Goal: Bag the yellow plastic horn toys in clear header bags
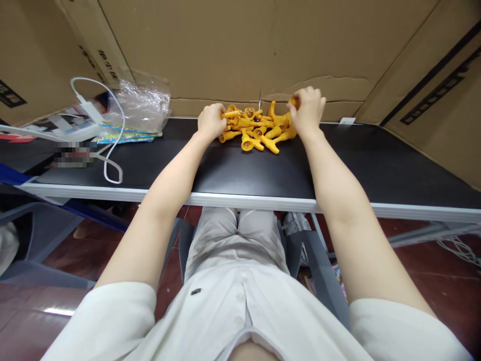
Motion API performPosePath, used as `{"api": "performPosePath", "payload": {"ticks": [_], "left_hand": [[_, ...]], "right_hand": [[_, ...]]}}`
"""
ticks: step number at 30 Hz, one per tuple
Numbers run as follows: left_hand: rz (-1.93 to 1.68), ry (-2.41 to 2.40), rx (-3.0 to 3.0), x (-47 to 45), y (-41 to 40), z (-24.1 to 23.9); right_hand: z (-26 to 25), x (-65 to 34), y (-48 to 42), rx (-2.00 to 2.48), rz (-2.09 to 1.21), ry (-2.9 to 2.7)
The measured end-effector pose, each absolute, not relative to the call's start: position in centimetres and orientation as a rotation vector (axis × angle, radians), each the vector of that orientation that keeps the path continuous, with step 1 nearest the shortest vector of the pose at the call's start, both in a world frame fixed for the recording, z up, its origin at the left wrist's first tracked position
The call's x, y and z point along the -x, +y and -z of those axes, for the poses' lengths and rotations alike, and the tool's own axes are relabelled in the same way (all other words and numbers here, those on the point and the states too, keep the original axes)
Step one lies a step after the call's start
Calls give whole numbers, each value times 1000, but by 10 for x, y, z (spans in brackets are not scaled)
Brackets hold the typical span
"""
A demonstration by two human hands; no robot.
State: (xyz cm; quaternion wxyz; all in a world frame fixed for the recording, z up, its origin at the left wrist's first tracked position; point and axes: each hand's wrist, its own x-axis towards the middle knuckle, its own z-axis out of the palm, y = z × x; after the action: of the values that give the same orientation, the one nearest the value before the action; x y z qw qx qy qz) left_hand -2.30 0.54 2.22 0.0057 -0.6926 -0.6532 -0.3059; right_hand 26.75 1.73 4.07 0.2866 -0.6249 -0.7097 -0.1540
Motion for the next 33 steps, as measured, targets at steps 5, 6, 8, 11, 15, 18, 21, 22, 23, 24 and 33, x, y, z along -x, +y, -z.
{"api": "performPosePath", "payload": {"ticks": [5, 6, 8, 11, 15, 18, 21, 22, 23, 24, 33], "left_hand": [[1032, -2170, 2007, 42, 14, -18], [1058, -2185, 1980, 46, 15, -18], [1124, -2210, 1926, 54, 17, -16], [1232, -2225, 1863, 64, 22, -12], [1397, -2245, 1824, 75, 31, -6], [1494, -2283, 1752, 82, 39, -1], [1553, -2343, 1647, 87, 44, 3], [1571, -2357, 1628, 88, 46, 3], [1588, -2364, 1620, 89, 47, 4], [1603, -2369, 1617, 90, 48, 4], [1372, -2486, 1584, 91, 30, -1]], "right_hand": [[-38, -303, 17, 1848, 166, -1510], [-35, -310, 18, 1856, 128, -1442], [-27, -322, 21, 1876, 68, -1325], [-14, -337, 30, 1890, -24, -1210], [1, -350, 43, 1887, -168, -1155], [8, -355, 50, 1894, -187, -1138], [17, -361, 57, 1906, -126, -1166], [21, -362, 60, 1907, -113, -1192], [23, -363, 62, 1902, -110, -1223], [26, -364, 64, 1893, -113, -1260], [19, -354, 58, 2057, -174, -1612]]}}
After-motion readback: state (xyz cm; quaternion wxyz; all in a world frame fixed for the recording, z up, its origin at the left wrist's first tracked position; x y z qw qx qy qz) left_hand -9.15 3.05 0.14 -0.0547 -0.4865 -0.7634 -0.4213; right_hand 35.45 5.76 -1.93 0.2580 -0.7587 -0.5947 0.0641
